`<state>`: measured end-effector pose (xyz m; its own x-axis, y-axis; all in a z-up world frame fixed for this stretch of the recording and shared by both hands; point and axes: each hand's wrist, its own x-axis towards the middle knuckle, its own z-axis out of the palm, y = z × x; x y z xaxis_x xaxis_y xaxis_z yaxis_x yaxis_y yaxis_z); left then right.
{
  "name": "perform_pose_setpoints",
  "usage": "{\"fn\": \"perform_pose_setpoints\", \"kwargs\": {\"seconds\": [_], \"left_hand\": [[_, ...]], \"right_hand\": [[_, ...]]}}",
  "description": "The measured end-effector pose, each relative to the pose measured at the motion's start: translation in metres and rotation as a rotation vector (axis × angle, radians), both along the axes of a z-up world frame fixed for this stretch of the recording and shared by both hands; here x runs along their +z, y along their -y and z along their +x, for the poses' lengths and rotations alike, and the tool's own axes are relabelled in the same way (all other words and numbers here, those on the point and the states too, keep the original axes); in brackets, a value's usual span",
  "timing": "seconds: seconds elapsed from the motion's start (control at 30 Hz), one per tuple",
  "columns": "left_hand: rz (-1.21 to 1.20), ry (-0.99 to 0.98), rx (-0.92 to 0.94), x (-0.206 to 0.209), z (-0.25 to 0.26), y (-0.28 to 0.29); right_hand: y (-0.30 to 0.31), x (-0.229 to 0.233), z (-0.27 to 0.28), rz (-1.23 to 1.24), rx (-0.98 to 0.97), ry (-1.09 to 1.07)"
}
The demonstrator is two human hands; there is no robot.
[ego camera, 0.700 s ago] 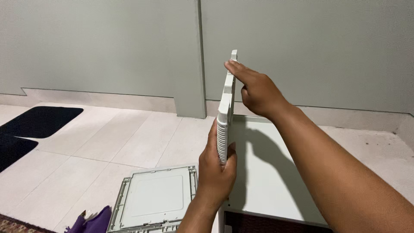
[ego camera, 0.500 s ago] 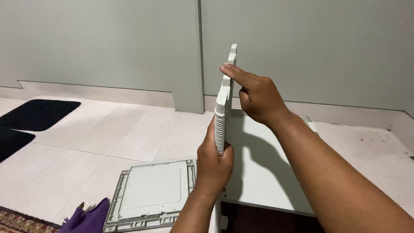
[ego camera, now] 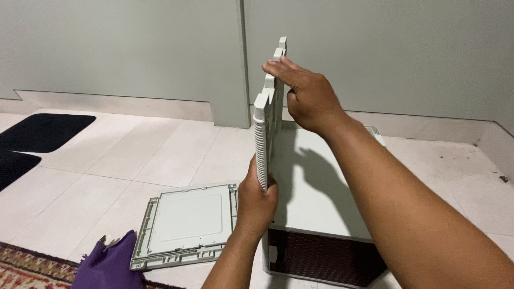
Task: The person assembles a modular plastic storage cabinet by hand. They attach side panels, a back panel, a top lid, and a front door to a base unit, snapping each piece into place to form a complete cabinet.
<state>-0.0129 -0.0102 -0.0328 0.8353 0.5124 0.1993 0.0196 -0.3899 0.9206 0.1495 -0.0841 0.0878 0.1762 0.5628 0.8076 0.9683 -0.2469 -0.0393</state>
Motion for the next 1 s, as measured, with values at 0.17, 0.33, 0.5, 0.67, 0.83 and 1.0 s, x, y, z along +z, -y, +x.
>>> {"fn": "perform_pose_setpoints", "kwargs": {"seconds": [0.17,0.33,0.5,0.67,0.83,1.0], "left_hand": [[-0.105,0.032,-0.013,0.000,-0.002,0.005],[-0.155,0.068,-0.017,-0.004,-0.002,0.007],[-0.162,0.107,-0.004,-0.010,0.000,0.007],[-0.087,0.051,-0.045,-0.021,-0.009,0.003],[-0.054,-0.060,-0.036,-0.037,-0.018,0.006],[-0.132,-0.157,0.017,-0.037,-0.018,0.012]], "right_hand": [[0.024,0.008,-0.033,-0.076,0.095,-0.025],[0.033,-0.001,-0.072,-0.020,0.156,-0.096],[0.028,-0.009,-0.078,0.084,0.174,-0.122],[0.030,-0.008,-0.084,0.037,0.201,-0.218],[0.029,-0.009,-0.094,-0.064,0.129,-0.304],[0.033,-0.014,-0.092,-0.005,0.142,-0.299]]}}
